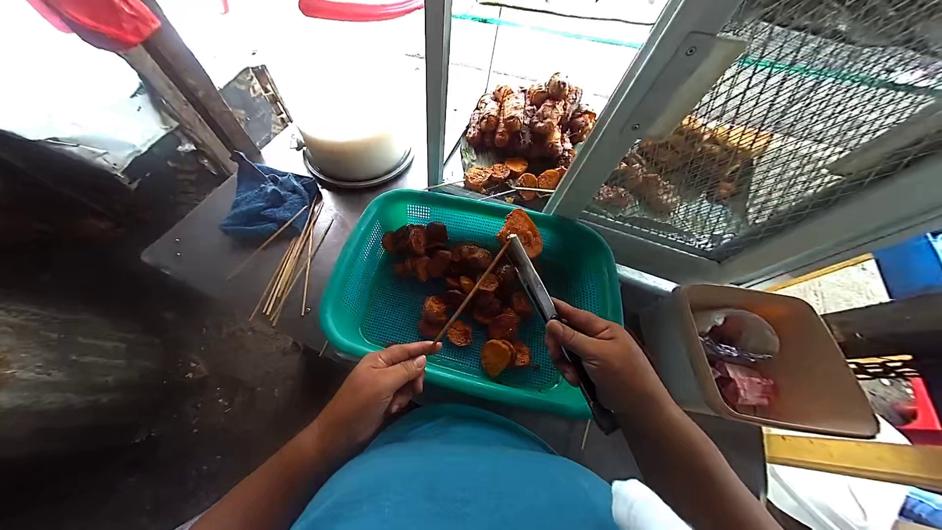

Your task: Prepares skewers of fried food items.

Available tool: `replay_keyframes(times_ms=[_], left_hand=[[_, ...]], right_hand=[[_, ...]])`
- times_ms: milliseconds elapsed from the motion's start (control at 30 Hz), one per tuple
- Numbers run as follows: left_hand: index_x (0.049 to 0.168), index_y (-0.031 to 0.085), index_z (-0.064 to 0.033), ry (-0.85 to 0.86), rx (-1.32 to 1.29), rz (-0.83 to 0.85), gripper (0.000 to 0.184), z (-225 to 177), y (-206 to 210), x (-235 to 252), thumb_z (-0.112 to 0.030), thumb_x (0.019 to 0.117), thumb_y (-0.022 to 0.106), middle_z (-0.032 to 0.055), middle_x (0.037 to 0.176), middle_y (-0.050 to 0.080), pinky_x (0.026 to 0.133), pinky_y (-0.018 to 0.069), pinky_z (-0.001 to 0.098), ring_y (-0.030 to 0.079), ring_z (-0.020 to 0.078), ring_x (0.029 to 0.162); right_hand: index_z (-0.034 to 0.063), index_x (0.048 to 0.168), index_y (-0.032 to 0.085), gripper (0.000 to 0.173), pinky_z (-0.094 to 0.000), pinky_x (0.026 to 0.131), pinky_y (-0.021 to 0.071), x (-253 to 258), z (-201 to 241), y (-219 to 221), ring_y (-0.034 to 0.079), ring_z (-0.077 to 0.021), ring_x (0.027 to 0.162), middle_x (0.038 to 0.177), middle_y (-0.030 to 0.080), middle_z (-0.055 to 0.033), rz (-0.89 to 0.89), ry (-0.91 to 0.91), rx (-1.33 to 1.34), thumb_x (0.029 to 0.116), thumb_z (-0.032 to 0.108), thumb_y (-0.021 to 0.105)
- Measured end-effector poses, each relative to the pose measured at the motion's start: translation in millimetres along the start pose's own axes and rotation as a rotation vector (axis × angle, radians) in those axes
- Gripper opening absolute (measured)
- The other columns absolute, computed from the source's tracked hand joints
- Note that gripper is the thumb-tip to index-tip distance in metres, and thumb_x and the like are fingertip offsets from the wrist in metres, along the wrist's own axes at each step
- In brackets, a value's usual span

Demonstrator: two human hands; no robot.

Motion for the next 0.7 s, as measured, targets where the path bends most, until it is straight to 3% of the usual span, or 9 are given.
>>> replay_keyframes(times_ms=[700], left_hand=[[0.128,0.067,-0.0009,-0.016,0.042,0.034,0.03,-5.8,-1.3,10.7,-0.009,0.104,0.052,-0.002,0.072,0.06,0.045,0.0351,0.0133,0.044,0.0002,0.05]], right_hand=[[0.0059,0.14,0.063,0.036,-0.016,0.043,0.0463,-1.6,-5.2,2.9,0.054,-0.0051,0.048,0.07,0.064,-0.0022,-0.163,-0.132,-0.047,0.1048,0.005,0.056]])
Point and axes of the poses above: each hand's wrist, its own x-axis towards the middle knuckle, its own y-axis out of the palm, z = x × y, the point moved 1 cm from there along x, towards the middle knuckle
